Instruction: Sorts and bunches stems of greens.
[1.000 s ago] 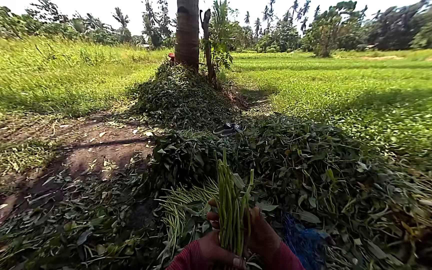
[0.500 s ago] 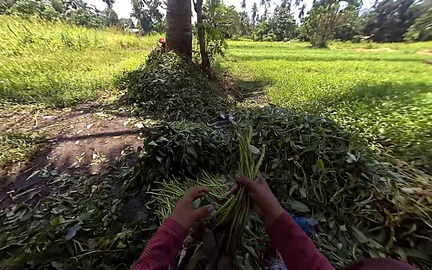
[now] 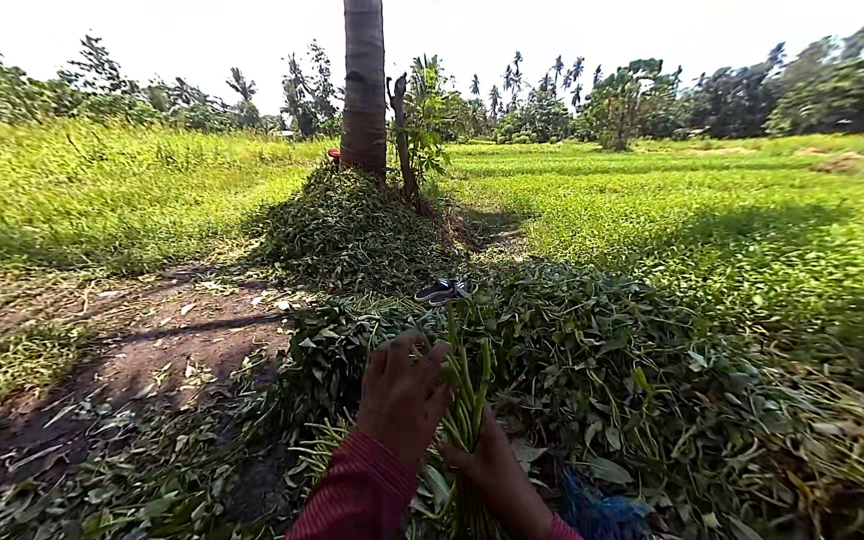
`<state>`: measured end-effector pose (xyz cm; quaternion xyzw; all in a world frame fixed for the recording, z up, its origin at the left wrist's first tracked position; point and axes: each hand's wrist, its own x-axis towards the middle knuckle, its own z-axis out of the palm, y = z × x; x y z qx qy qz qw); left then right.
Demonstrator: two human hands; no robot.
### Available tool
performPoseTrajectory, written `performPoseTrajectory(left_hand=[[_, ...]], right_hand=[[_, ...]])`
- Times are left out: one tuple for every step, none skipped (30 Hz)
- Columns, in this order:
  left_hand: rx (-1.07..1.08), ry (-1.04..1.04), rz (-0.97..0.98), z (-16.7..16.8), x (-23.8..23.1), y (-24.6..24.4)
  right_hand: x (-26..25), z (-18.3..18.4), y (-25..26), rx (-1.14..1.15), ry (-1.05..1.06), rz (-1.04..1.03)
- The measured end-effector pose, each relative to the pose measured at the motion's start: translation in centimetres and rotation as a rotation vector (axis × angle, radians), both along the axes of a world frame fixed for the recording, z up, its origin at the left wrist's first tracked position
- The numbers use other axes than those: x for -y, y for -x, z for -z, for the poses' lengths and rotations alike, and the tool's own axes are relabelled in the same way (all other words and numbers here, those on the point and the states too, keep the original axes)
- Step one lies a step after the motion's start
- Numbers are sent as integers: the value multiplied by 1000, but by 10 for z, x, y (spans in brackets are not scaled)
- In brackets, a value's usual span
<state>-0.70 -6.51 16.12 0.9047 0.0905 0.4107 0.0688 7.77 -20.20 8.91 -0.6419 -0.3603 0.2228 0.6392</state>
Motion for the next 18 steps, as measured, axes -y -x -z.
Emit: performPoseTrajectory(left_hand=[[-84, 0, 6, -5, -4, -1], [-138, 12, 23, -8, -9, -1], [-150, 30, 33, -11, -14, 1], [-135, 64, 34, -14, -18, 3], [-105, 106, 15, -17, -23, 6], [-72, 147, -34, -20, -29, 10], [-57, 196, -103, -24, -36, 14], [-54, 229, -180, -24, -46, 18], [-75, 252, -252, -22, -58, 23], [-155, 277, -314, -19, -68, 29], [-308, 314, -360, -14, -76, 36], [-551, 360, -403, -9, -82, 43], [-833, 392, -444, -3, -88, 49], [-1067, 396, -498, 9, -96, 56], [-1191, 374, -578, 27, -106, 69], [-1236, 333, -695, 44, -119, 85], [-1227, 299, -828, 61, -132, 102], [-1171, 280, -914, 72, -142, 117]], right_hand=[[1, 2, 4, 42, 20, -4], [1, 4, 6, 60, 29, -6], [2, 7, 8, 63, 32, -12], [4, 9, 8, 57, 36, -19], [5, 10, 9, 44, 43, -29], [6, 11, 8, 21, 47, -48], [7, 11, 8, -13, 42, -66], [8, 10, 6, -57, 32, -81], [9, 7, 4, -104, 21, -81], [11, 3, 0, -153, 10, -68], [13, -1, -6, -198, -15, -42], [17, -6, -13, -248, -40, -12], [21, -10, -20, -301, -62, 23], [27, -13, -27, -347, -92, 58], [33, -17, -35, -385, -128, 86], [38, -20, -42, -413, -164, 113], [43, -24, -47, -442, -192, 141], [47, -28, -51, -463, -214, 162]])
